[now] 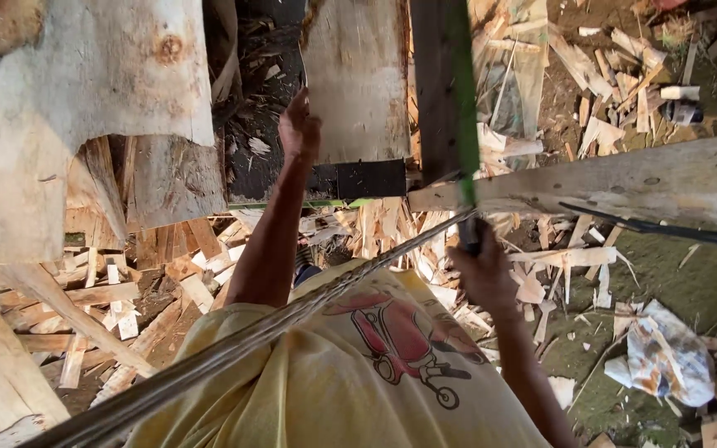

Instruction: Cutting and sorting thin plywood sheets using a manual guillotine cutter.

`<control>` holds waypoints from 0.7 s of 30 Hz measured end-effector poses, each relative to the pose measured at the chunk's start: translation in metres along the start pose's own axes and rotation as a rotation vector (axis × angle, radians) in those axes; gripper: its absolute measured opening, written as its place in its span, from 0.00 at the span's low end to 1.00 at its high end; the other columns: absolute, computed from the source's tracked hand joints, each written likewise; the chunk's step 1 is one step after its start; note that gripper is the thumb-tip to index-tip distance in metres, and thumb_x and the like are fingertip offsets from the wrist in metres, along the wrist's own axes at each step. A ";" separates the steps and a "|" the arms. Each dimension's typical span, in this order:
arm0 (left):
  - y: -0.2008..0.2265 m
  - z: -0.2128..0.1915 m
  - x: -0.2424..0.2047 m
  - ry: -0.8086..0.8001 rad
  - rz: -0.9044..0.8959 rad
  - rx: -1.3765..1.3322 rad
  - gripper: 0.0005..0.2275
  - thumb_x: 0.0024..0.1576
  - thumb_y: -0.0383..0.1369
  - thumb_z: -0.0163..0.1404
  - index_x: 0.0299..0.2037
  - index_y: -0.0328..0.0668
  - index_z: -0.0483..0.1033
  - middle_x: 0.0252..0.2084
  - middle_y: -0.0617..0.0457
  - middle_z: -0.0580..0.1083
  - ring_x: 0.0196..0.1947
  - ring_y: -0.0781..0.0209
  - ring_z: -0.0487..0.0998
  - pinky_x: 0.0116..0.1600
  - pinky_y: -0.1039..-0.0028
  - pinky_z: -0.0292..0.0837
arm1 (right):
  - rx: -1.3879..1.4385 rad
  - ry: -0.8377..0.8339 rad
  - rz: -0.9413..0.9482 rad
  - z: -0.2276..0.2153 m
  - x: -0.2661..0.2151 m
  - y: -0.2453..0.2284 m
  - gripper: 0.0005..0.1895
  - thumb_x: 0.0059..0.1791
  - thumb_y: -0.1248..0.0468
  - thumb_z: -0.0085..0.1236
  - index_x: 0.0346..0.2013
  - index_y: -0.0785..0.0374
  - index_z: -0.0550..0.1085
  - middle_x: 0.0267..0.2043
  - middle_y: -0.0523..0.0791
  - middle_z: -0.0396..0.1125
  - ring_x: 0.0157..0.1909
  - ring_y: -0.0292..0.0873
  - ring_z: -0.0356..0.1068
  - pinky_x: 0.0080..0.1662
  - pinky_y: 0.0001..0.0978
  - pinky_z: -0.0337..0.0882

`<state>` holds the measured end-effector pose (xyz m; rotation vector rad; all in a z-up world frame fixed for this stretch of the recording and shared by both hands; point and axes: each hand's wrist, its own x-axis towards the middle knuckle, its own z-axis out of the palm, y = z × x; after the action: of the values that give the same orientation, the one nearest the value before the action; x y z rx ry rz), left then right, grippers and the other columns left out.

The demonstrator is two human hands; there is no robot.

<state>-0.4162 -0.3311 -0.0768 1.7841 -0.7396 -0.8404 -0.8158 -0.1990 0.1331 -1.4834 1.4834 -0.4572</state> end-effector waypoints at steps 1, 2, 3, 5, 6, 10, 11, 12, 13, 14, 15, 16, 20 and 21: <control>-0.011 0.004 0.008 0.009 0.007 -0.004 0.33 0.55 0.14 0.46 0.75 0.43 0.67 0.48 0.32 0.76 0.26 0.72 0.62 0.29 0.84 0.62 | -0.002 -0.002 -0.012 0.028 0.026 0.041 0.25 0.48 0.58 0.59 0.56 0.65 0.66 0.30 0.46 0.68 0.24 0.40 0.67 0.25 0.40 0.70; -0.023 0.009 0.012 0.049 0.035 -0.094 0.31 0.54 0.14 0.47 0.71 0.43 0.68 0.52 0.49 0.73 0.25 0.75 0.65 0.27 0.86 0.66 | -0.078 -0.024 0.099 0.052 0.042 0.083 0.28 0.46 0.57 0.60 0.56 0.65 0.64 0.31 0.48 0.69 0.24 0.44 0.69 0.26 0.42 0.72; -0.036 0.014 0.016 0.089 0.064 -0.182 0.28 0.53 0.15 0.47 0.67 0.42 0.69 0.57 0.67 0.72 0.23 0.78 0.68 0.24 0.88 0.70 | -0.154 -0.045 0.209 0.076 0.055 0.125 0.31 0.45 0.56 0.61 0.57 0.64 0.62 0.31 0.51 0.71 0.24 0.47 0.72 0.27 0.44 0.73; -0.034 0.009 0.004 0.093 0.042 -0.189 0.29 0.52 0.15 0.47 0.67 0.42 0.70 0.48 0.63 0.75 0.24 0.76 0.67 0.25 0.86 0.67 | -0.145 -0.051 0.200 0.095 0.054 0.156 0.30 0.45 0.56 0.62 0.56 0.65 0.63 0.32 0.51 0.72 0.25 0.47 0.72 0.28 0.44 0.74; -0.027 0.004 0.006 0.104 0.030 -0.197 0.30 0.51 0.15 0.47 0.67 0.43 0.70 0.39 0.59 0.78 0.24 0.74 0.65 0.26 0.84 0.65 | -0.134 -0.058 0.181 0.105 0.065 0.167 0.30 0.44 0.57 0.63 0.55 0.66 0.63 0.32 0.51 0.72 0.26 0.47 0.73 0.28 0.44 0.74; -0.010 -0.022 -0.014 0.139 0.083 0.195 0.28 0.54 0.19 0.49 0.68 0.43 0.73 0.36 0.46 0.78 0.29 0.66 0.72 0.35 0.77 0.71 | -0.121 -0.027 0.132 0.071 0.051 0.102 0.27 0.44 0.56 0.65 0.51 0.66 0.67 0.29 0.49 0.72 0.26 0.45 0.72 0.30 0.43 0.73; 0.000 -0.029 -0.019 0.163 0.018 0.163 0.24 0.57 0.23 0.46 0.66 0.45 0.73 0.47 0.48 0.78 0.34 0.66 0.77 0.39 0.76 0.75 | -0.095 -0.024 0.153 0.054 0.036 0.070 0.24 0.44 0.57 0.65 0.48 0.66 0.69 0.27 0.48 0.70 0.25 0.44 0.71 0.28 0.42 0.71; 0.013 -0.041 -0.020 0.197 -0.044 0.129 0.21 0.61 0.26 0.43 0.65 0.47 0.73 0.57 0.51 0.77 0.40 0.65 0.82 0.42 0.75 0.78 | -0.068 -0.025 0.164 0.038 0.027 0.034 0.21 0.43 0.57 0.65 0.45 0.65 0.71 0.24 0.48 0.69 0.23 0.43 0.69 0.27 0.42 0.70; 0.013 -0.043 -0.021 0.199 -0.040 0.132 0.21 0.61 0.26 0.43 0.65 0.47 0.73 0.57 0.51 0.77 0.40 0.65 0.82 0.42 0.75 0.78 | -0.064 -0.025 0.162 0.029 0.024 0.018 0.21 0.43 0.57 0.65 0.45 0.65 0.71 0.24 0.48 0.69 0.23 0.43 0.69 0.27 0.42 0.70; 0.011 -0.044 -0.026 0.261 0.057 0.385 0.24 0.58 0.25 0.43 0.68 0.46 0.70 0.64 0.48 0.73 0.51 0.60 0.80 0.55 0.72 0.77 | -0.032 -0.048 0.191 0.018 0.019 0.003 0.20 0.44 0.58 0.65 0.43 0.66 0.69 0.23 0.48 0.68 0.21 0.43 0.68 0.25 0.41 0.69; 0.009 -0.046 -0.031 0.321 0.153 0.639 0.28 0.56 0.24 0.43 0.71 0.44 0.67 0.71 0.45 0.69 0.62 0.55 0.77 0.68 0.69 0.75 | -0.001 -0.072 0.221 0.008 0.014 -0.012 0.19 0.44 0.59 0.65 0.41 0.67 0.68 0.22 0.48 0.66 0.19 0.43 0.67 0.24 0.40 0.69; 0.026 -0.030 -0.038 0.329 0.153 0.635 0.28 0.56 0.24 0.43 0.71 0.44 0.67 0.71 0.45 0.69 0.62 0.55 0.77 0.68 0.69 0.75 | -0.004 -0.074 0.212 0.005 0.011 -0.026 0.19 0.44 0.59 0.65 0.41 0.67 0.68 0.22 0.48 0.66 0.19 0.43 0.67 0.24 0.40 0.69; 0.098 0.020 -0.071 -0.073 0.043 0.949 0.44 0.58 0.62 0.47 0.75 0.39 0.45 0.76 0.34 0.45 0.73 0.25 0.46 0.68 0.30 0.41 | -0.015 -0.052 0.229 0.001 0.004 -0.044 0.16 0.45 0.59 0.64 0.39 0.64 0.70 0.21 0.46 0.67 0.19 0.40 0.68 0.24 0.37 0.70; 0.117 0.029 -0.077 -0.211 -0.012 0.951 0.51 0.54 0.67 0.47 0.75 0.35 0.41 0.77 0.31 0.42 0.73 0.21 0.41 0.67 0.29 0.39 | -0.010 -0.045 0.222 0.002 0.006 -0.040 0.16 0.44 0.59 0.64 0.39 0.64 0.69 0.21 0.46 0.66 0.18 0.41 0.67 0.24 0.37 0.69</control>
<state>-0.4970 -0.3231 0.0418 2.5400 -1.4278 -0.7366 -0.7905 -0.2117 0.1618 -1.3099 1.5941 -0.2804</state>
